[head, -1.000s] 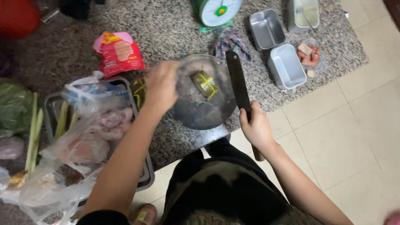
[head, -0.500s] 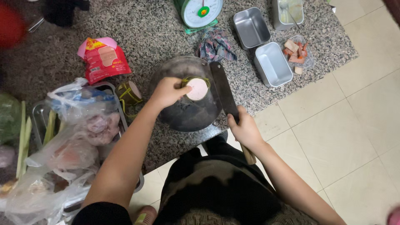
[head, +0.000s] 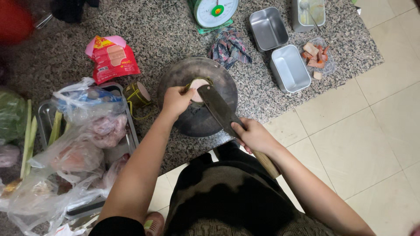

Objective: The person slices a cylindrical sausage using a large knife on a round wooden cutting board. They first remove the wrapper, then slice the sausage into rounds and further cut the rounds into wedges.

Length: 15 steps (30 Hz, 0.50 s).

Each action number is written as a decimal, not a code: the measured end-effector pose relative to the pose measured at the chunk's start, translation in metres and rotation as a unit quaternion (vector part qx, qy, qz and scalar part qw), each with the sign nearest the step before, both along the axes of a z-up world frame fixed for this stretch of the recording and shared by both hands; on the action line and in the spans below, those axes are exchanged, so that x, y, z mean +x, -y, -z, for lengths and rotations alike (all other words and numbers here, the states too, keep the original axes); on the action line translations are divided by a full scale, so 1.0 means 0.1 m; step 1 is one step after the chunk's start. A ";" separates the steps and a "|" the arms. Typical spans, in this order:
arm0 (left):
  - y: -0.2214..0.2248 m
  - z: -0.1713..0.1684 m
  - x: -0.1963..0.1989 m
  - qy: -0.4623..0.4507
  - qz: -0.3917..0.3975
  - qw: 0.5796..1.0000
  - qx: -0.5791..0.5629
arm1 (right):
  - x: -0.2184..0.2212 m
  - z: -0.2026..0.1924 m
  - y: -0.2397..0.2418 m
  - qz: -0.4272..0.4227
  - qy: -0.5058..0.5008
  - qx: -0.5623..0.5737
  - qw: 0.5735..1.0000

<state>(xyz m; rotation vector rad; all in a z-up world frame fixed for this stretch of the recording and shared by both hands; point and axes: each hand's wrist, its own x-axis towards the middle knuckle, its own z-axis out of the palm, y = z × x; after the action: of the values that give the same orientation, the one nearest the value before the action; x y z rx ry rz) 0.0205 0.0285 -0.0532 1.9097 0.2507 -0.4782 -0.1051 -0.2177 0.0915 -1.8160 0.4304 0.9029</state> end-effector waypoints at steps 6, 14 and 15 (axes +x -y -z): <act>0.14 -0.16 -0.17 0.176 0.053 0.943 0.277 | 0.07 0.02 -0.02 -0.010 -0.032 -0.013 0.999; 0.27 -0.25 -0.22 0.219 0.080 0.895 0.380 | 0.12 -0.03 -0.05 -0.015 -0.043 -0.008 0.999; 0.28 -0.28 -0.24 0.222 0.086 0.895 0.377 | 0.13 -0.05 -0.06 -0.019 -0.043 -0.010 0.999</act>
<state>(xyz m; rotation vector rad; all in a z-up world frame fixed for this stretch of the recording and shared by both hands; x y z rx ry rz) -0.0037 0.0002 -0.0251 2.7551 -0.0553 -0.0240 -0.0925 -0.2121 0.0961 -1.8135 0.4622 1.0082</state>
